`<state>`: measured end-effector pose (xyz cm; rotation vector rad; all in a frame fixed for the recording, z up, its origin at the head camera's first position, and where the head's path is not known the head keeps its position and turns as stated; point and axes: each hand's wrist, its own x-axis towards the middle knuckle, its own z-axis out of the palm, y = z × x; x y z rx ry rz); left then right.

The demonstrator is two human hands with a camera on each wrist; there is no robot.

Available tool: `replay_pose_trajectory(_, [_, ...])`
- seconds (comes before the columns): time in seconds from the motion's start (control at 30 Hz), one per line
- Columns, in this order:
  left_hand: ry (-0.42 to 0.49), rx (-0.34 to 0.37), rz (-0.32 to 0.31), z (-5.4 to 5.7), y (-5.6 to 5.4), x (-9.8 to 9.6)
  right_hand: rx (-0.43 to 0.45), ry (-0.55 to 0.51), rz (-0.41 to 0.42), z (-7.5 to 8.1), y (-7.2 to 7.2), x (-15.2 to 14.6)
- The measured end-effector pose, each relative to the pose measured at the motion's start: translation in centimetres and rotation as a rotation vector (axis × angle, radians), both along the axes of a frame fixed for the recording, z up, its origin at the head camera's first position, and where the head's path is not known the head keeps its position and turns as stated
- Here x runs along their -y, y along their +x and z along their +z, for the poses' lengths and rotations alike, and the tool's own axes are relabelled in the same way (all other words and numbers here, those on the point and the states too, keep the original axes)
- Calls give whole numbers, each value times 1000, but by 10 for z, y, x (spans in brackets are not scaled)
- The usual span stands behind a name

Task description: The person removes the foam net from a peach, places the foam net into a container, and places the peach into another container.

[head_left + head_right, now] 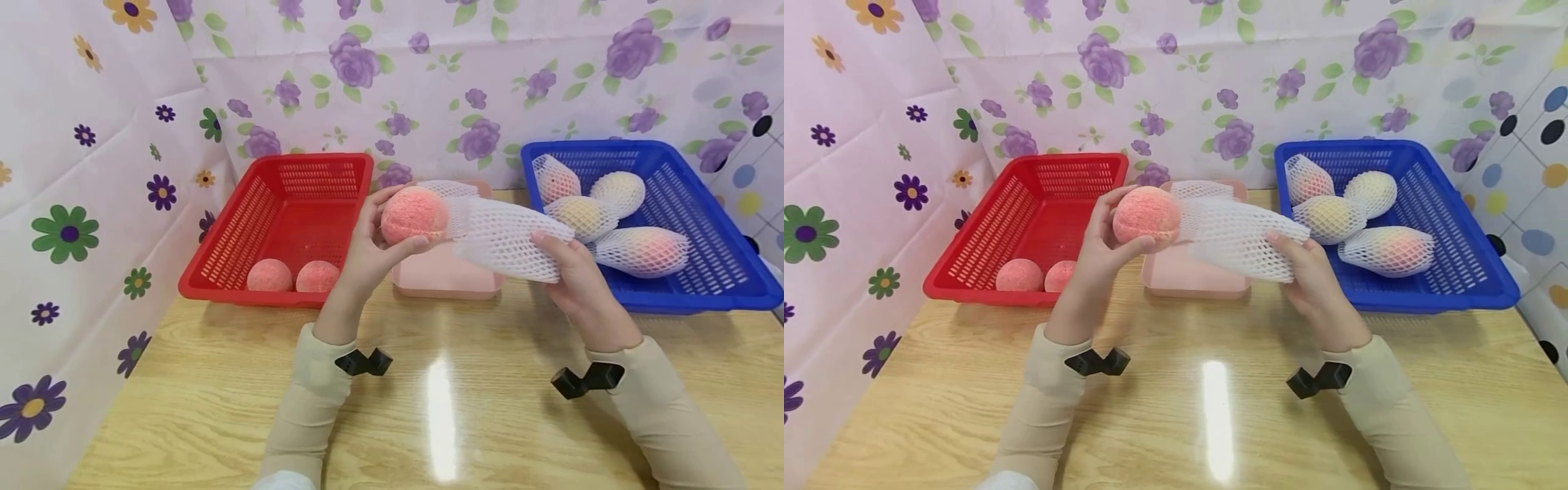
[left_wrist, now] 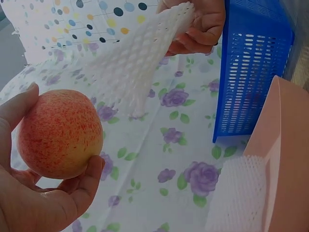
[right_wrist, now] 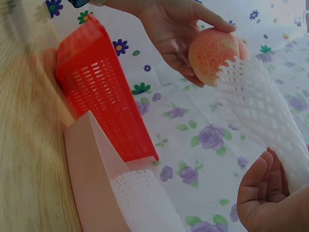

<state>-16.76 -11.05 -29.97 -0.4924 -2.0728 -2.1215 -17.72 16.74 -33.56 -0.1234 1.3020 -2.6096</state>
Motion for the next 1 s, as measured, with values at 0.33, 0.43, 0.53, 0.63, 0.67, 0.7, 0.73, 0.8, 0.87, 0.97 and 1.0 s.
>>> replay_pose_trajectory(0.33, [8,8,121,7,13,28,-40,-42,33,6,-15,10])
replay_pose_trajectory(0.43, [-4,26,135,10,16,35,-38,-60,31,7,-18,15])
replay_pose_trajectory(0.53, [-44,32,149,15,19,42,-30,-69,31,7,-19,19])
replay_pose_trajectory(0.63, [-96,31,171,22,21,50,-23,-63,26,7,-21,24])
replay_pose_trajectory(0.67, [-110,33,177,25,22,54,-26,-48,22,8,-22,26])
replay_pose_trajectory(0.7, [-122,34,184,27,23,57,-28,-35,17,8,-23,28])
replay_pose_trajectory(0.73, [-131,33,190,29,24,61,-29,-17,7,9,-24,30])
replay_pose_trajectory(0.8, [-150,35,208,32,25,68,-24,25,-9,9,-26,34])
replay_pose_trajectory(0.87, [-159,34,224,34,26,75,-11,74,-21,9,-28,38])
replay_pose_trajectory(0.97, [-178,32,249,35,26,86,15,157,-32,7,-30,44])
replay_pose_trajectory(1.0, [-192,35,256,35,26,90,21,189,-34,6,-31,46])
